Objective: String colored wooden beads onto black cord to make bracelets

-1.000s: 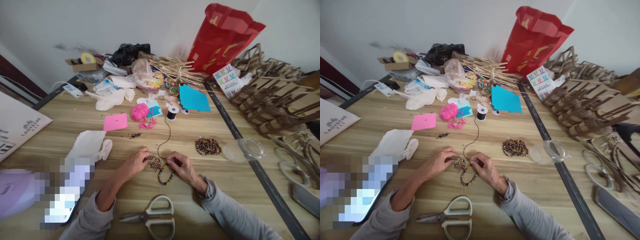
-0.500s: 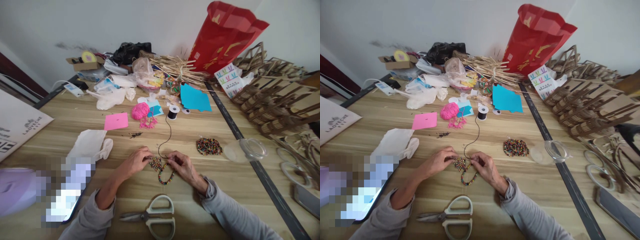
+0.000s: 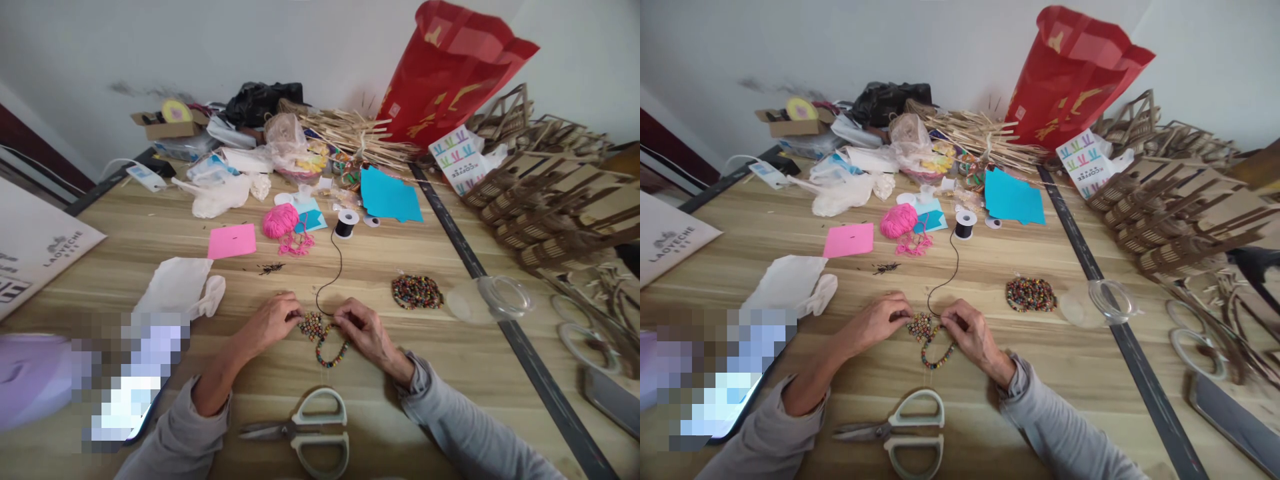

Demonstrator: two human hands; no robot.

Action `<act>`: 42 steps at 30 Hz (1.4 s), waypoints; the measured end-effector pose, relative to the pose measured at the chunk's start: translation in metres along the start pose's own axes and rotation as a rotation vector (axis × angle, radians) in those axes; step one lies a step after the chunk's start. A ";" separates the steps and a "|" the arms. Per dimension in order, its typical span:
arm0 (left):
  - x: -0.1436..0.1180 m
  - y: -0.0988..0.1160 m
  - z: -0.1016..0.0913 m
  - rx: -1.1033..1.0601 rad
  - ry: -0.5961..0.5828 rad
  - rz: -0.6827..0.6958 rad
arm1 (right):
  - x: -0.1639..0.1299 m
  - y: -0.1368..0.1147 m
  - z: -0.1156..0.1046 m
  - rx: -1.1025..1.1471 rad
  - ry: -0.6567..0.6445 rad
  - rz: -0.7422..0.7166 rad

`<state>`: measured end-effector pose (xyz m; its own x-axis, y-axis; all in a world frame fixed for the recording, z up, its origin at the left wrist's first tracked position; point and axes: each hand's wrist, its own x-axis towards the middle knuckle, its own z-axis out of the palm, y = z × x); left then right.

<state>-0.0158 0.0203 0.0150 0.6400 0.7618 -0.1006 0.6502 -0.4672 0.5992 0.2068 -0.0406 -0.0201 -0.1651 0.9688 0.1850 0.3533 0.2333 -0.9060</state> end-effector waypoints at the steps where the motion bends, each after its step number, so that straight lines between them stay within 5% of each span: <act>1: 0.000 -0.001 0.001 -0.007 0.010 0.007 | 0.000 0.000 0.000 -0.004 0.002 -0.014; 9: 0.004 -0.006 0.009 -0.334 0.159 -0.024 | -0.001 0.000 0.000 0.011 0.016 0.012; 20: 0.006 0.011 0.020 -0.695 0.135 -0.040 | -0.001 -0.002 0.001 0.079 0.040 0.007; 42: 0.008 0.013 0.029 -0.677 0.087 -0.030 | -0.002 -0.007 0.002 -0.057 -0.029 -0.101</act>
<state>0.0101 0.0073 -0.0014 0.5720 0.8165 -0.0777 0.2494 -0.0829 0.9648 0.2026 -0.0446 -0.0155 -0.2286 0.9374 0.2627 0.3856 0.3349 -0.8597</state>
